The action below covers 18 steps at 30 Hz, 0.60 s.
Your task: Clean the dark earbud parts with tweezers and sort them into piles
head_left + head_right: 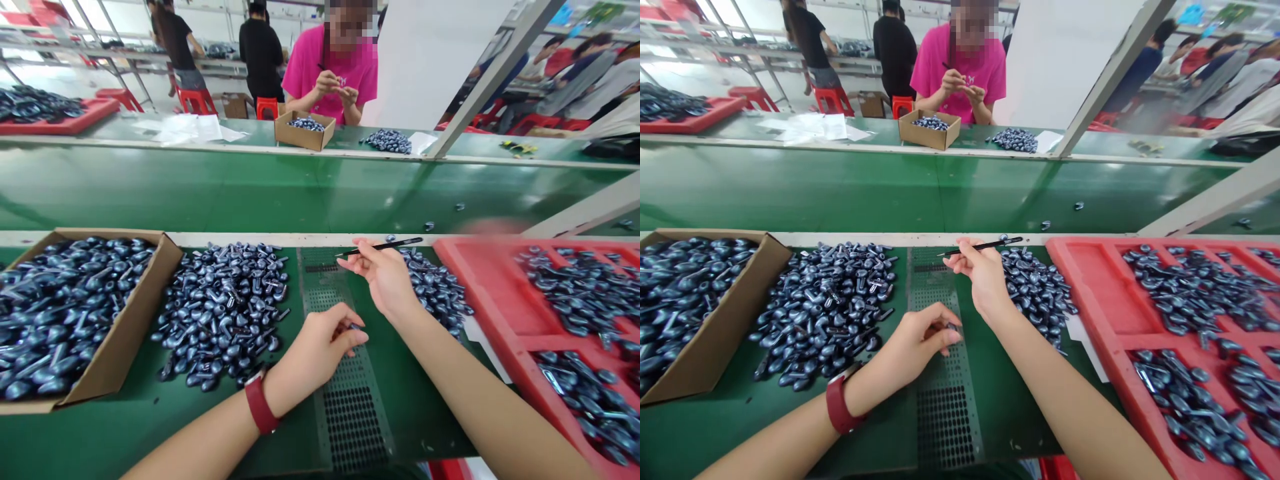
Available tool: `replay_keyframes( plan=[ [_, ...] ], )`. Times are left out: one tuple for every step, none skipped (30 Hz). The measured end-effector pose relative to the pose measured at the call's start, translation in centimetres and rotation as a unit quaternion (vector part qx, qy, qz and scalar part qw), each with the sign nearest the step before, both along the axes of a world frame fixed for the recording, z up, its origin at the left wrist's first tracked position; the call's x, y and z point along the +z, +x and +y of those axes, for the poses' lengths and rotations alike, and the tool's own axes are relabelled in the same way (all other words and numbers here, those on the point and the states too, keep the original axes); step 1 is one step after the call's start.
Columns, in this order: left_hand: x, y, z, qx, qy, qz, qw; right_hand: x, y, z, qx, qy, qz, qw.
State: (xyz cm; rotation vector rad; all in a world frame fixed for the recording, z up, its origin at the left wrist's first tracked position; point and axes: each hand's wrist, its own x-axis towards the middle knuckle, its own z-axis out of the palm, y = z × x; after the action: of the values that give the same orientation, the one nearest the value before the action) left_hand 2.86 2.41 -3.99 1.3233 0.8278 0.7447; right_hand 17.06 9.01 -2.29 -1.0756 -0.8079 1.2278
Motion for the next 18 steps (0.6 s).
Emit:
replay_keyframes(
  plan=[
    [0.5, -0.2, 0.1, 0.014, -0.014, -0.027, 0.999, 1.1, 0.0, -0.7, 0.007, 0.017, 0.011, 1.0],
    [1.1, -0.5, 0.2, 0.027, -0.026, -0.056, 0.998, 2.3, -0.1, -1.4, 0.019, 0.033, 0.019, 0.999],
    [1.7, -0.8, 0.2, 0.039, -0.038, -0.086, 0.995, 3.4, -0.1, -2.3, 0.03, 0.044, 0.024, 0.998],
    [2.3, -1.1, 0.2, 0.048, -0.049, -0.116, 0.991, 4.3, -0.2, -3.2, 0.042, 0.053, 0.027, 0.997],
    [2.8, -1.3, 0.2, 0.054, -0.058, -0.142, 0.987, 5.0, -0.2, -4.1, 0.059, 0.059, 0.029, 0.996],
    [3.2, -1.5, 0.2, 0.06, -0.065, -0.163, 0.983, 5.6, -0.2, -5.0, 0.072, 0.073, 0.03, 0.994],
    [3.4, -1.6, 0.1, 0.061, -0.075, -0.184, 0.978, 5.9, -0.1, -5.8, 0.078, 0.083, 0.03, 0.993],
    [3.6, -1.7, 0.0, 0.056, -0.087, -0.203, 0.974, 6.1, 0.0, -6.4, 0.078, 0.095, 0.03, 0.992],
    [3.6, -1.7, -0.1, 0.048, -0.1, -0.221, 0.969, 6.1, 0.1, -6.9, 0.074, 0.107, 0.028, 0.991],
    [3.6, -1.7, -0.2, 0.037, -0.114, -0.24, 0.963, 6.0, 0.2, -7.3, 0.07, 0.115, 0.024, 0.991],
    [3.6, -1.6, -0.3, 0.029, -0.128, -0.259, 0.957, 5.9, 0.3, -7.7, 0.066, 0.121, 0.021, 0.99],
    [3.5, -1.5, -0.4, 0.024, -0.141, -0.276, 0.95, 5.7, 0.4, -7.9, 0.064, 0.123, 0.018, 0.99],
    [3.5, -1.4, -0.5, 0.024, -0.151, -0.288, 0.945, 5.6, 0.5, -8.1, 0.062, 0.121, 0.016, 0.991],
    [3.5, -1.3, -0.6, 0.029, -0.158, -0.292, 0.943, 5.4, 0.5, -8.3, 0.059, 0.115, 0.014, 0.992],
    [3.5, -1.3, -0.7, 0.035, -0.166, -0.296, 0.94, 5.3, 0.4, -8.4, 0.059, 0.107, 0.011, 0.992],
    [3.6, -1.2, -0.7, 0.041, -0.173, -0.296, 0.938, 5.1, 0.4, -8.5, 0.057, 0.1, 0.008, 0.993],
    [3.6, -1.2, -0.8, 0.045, -0.179, -0.295, 0.938, 5.0, 0.3, -8.6, 0.057, 0.095, 0.003, 0.994],
    [3.6, -1.1, -0.8, 0.046, -0.185, -0.292, 0.937, 4.8, 0.2, -8.7, 0.06, 0.093, -0.005, 0.994]
  ],
)
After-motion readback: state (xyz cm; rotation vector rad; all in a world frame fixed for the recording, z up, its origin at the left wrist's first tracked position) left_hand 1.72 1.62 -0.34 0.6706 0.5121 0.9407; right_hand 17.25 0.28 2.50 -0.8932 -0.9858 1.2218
